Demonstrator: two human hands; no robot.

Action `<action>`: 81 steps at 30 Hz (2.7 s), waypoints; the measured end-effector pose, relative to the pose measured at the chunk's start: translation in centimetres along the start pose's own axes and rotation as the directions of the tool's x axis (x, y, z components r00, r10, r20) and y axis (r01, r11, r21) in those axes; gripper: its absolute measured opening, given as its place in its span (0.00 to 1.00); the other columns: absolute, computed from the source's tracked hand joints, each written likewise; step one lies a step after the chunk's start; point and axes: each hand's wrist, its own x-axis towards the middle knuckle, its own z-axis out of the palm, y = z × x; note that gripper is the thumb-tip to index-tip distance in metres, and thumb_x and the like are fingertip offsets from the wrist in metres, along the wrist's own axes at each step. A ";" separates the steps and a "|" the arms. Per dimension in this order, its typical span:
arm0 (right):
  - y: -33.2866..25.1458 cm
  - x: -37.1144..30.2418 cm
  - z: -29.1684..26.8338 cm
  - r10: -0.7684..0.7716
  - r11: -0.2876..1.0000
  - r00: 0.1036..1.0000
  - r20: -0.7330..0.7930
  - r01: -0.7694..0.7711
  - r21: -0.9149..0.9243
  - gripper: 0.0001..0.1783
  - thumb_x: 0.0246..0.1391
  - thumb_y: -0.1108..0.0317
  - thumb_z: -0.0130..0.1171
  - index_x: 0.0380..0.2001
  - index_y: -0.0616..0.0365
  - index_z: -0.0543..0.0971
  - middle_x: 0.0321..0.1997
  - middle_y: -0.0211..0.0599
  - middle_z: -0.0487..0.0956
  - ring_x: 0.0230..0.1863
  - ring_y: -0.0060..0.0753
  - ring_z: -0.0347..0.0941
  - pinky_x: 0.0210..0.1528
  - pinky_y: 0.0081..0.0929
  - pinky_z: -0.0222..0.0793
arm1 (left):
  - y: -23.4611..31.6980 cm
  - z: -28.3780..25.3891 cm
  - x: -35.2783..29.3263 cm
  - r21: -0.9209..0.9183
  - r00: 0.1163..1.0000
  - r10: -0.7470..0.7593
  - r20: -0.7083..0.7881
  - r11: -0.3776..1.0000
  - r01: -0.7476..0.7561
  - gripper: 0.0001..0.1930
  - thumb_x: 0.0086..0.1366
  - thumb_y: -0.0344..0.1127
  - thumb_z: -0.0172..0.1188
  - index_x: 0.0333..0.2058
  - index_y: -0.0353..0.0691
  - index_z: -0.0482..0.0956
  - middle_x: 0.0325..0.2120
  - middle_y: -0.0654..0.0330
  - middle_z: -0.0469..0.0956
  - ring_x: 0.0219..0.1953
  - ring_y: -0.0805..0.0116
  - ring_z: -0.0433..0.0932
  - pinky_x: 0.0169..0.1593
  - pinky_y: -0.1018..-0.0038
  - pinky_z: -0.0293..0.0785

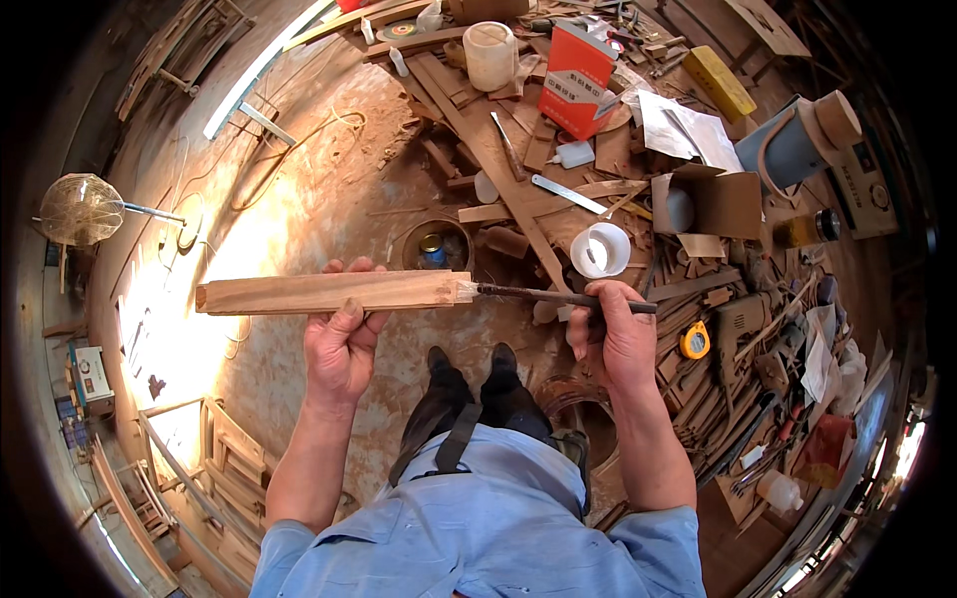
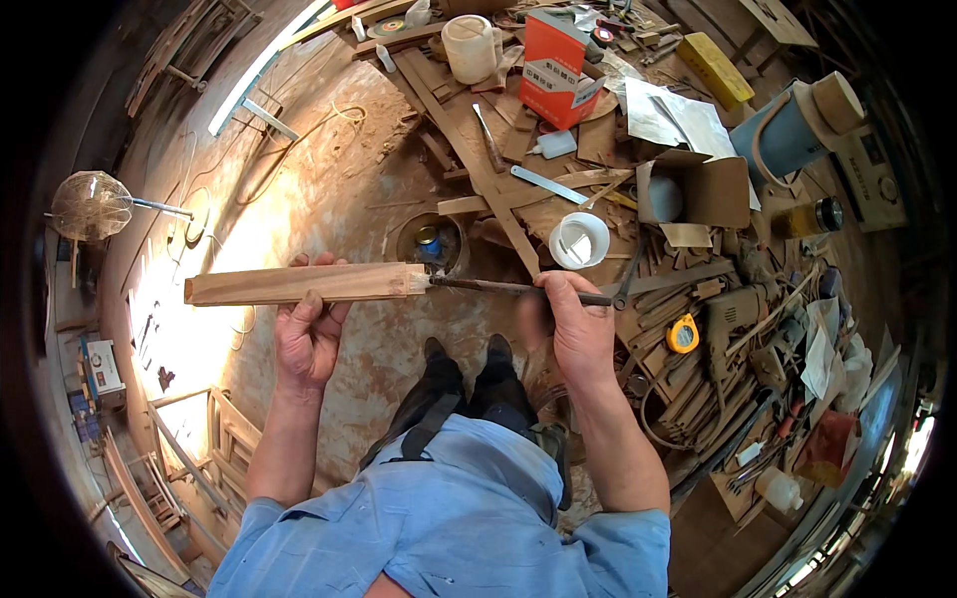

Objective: The person applies glue to a wooden strip and attaches it to a wooden board using a hammer. They then walk through the workshop to retrieve two long metal rods from a pile of scrap wood.

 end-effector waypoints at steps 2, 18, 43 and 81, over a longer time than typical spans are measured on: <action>-0.1 0.0 -0.1 -0.002 0.999 0.998 -0.057 -0.001 -0.051 0.14 0.65 0.59 0.50 0.36 0.61 0.73 0.20 0.40 0.77 0.13 0.29 0.70 0.13 0.21 0.66 | 0.1 -0.3 -0.1 0.007 1.000 0.005 0.024 1.000 -0.005 0.25 0.64 0.21 0.51 0.59 0.43 0.60 0.58 0.51 0.65 0.61 0.53 0.65 0.56 0.63 0.77; 0.9 -1.8 -0.3 -0.207 0.942 0.974 0.089 0.174 0.287 0.12 0.65 0.67 0.47 0.35 0.65 0.75 0.26 0.44 0.77 0.19 0.32 0.71 0.21 0.24 0.68 | -0.8 -2.3 0.7 -0.067 0.928 -0.021 -0.372 0.998 -0.004 0.09 0.62 0.36 0.63 0.36 0.41 0.73 0.33 0.59 0.78 0.38 0.67 0.79 0.42 0.67 0.83; 4.1 -3.0 1.2 -0.409 0.820 0.836 0.366 0.513 -0.254 0.09 0.49 0.83 0.56 0.37 0.66 0.77 0.38 0.47 0.75 0.34 0.36 0.74 0.37 0.28 0.71 | -2.4 -1.9 0.8 -0.065 0.834 -0.119 -0.538 0.993 0.100 0.13 0.62 0.43 0.64 0.38 0.42 0.73 0.31 0.61 0.78 0.35 0.70 0.79 0.37 0.73 0.83; 2.1 -8.3 -26.1 -0.413 0.782 0.599 -0.686 -0.152 -0.604 0.17 0.58 0.61 0.57 0.45 0.63 0.77 0.29 0.35 0.80 0.32 0.31 0.76 0.37 0.26 0.71 | 1.8 -10.0 -3.3 0.634 0.958 0.181 -0.224 0.773 0.002 0.29 0.62 0.24 0.51 0.62 0.32 0.56 0.58 0.49 0.65 0.60 0.58 0.65 0.65 0.65 0.61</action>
